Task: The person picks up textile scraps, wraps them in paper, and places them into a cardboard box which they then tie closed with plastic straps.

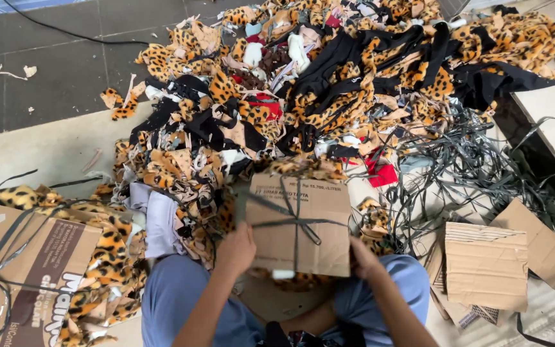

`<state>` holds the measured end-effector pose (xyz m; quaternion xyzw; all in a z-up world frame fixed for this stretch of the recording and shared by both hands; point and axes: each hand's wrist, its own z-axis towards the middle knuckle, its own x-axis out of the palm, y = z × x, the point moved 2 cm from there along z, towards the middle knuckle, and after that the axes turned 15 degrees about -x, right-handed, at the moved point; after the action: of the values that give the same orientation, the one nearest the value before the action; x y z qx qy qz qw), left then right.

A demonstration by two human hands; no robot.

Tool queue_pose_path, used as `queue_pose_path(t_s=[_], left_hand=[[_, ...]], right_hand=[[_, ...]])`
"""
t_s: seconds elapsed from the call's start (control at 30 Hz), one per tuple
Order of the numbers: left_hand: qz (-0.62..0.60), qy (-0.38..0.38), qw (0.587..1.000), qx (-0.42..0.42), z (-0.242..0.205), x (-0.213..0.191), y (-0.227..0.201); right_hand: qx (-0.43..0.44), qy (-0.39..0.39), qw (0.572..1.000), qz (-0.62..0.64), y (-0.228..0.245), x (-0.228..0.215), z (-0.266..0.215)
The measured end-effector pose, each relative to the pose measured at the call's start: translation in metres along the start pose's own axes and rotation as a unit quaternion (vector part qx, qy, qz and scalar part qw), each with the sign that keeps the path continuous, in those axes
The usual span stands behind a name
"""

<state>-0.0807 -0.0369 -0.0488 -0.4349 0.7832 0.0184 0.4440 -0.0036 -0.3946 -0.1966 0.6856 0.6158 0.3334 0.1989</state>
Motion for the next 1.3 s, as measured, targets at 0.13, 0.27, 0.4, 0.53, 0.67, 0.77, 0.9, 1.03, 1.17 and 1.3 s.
queue_pose_path(t_s=[0.13,0.27,0.4,0.53,0.67,0.77,0.9,1.03,1.17,1.3], left_hand=[[0.004,0.06,0.998,-0.02,-0.019,-0.019,0.018],[-0.153,0.094,0.983,0.031,-0.077,-0.129,-0.029],[-0.184,0.024,0.981,0.056,-0.001,-0.148,-0.047],[-0.18,-0.021,0.98,0.078,0.083,-0.125,-0.059],[-0.221,-0.011,0.975,0.015,0.193,-0.051,-0.046],[-0.287,0.035,0.957,-0.014,0.223,-0.01,-0.029],[-0.307,0.056,0.95,-0.024,0.29,0.072,0.006],[-0.329,0.066,0.942,0.01,0.296,0.093,0.007],[-0.333,0.094,0.937,0.046,0.291,0.098,0.012],[-0.275,0.149,0.95,0.025,0.256,0.06,-0.004]], right_hand=[[-0.073,0.028,0.947,-0.312,0.118,0.015,-0.044],[-0.116,0.167,0.892,-0.403,0.237,0.082,-0.143],[-0.183,0.255,0.861,-0.4,0.261,0.079,-0.105],[-0.297,0.053,0.897,-0.324,0.234,0.072,-0.014],[-0.291,-0.024,0.922,-0.255,0.18,0.052,0.087],[-0.23,-0.048,0.95,-0.206,0.151,0.06,0.112],[-0.189,-0.016,0.949,-0.252,0.125,0.04,0.152],[-0.198,0.146,0.852,-0.462,0.106,-0.011,0.225],[-0.319,0.262,0.26,-0.873,0.115,0.029,0.218],[-0.121,0.201,0.916,-0.327,0.105,0.019,0.2]])
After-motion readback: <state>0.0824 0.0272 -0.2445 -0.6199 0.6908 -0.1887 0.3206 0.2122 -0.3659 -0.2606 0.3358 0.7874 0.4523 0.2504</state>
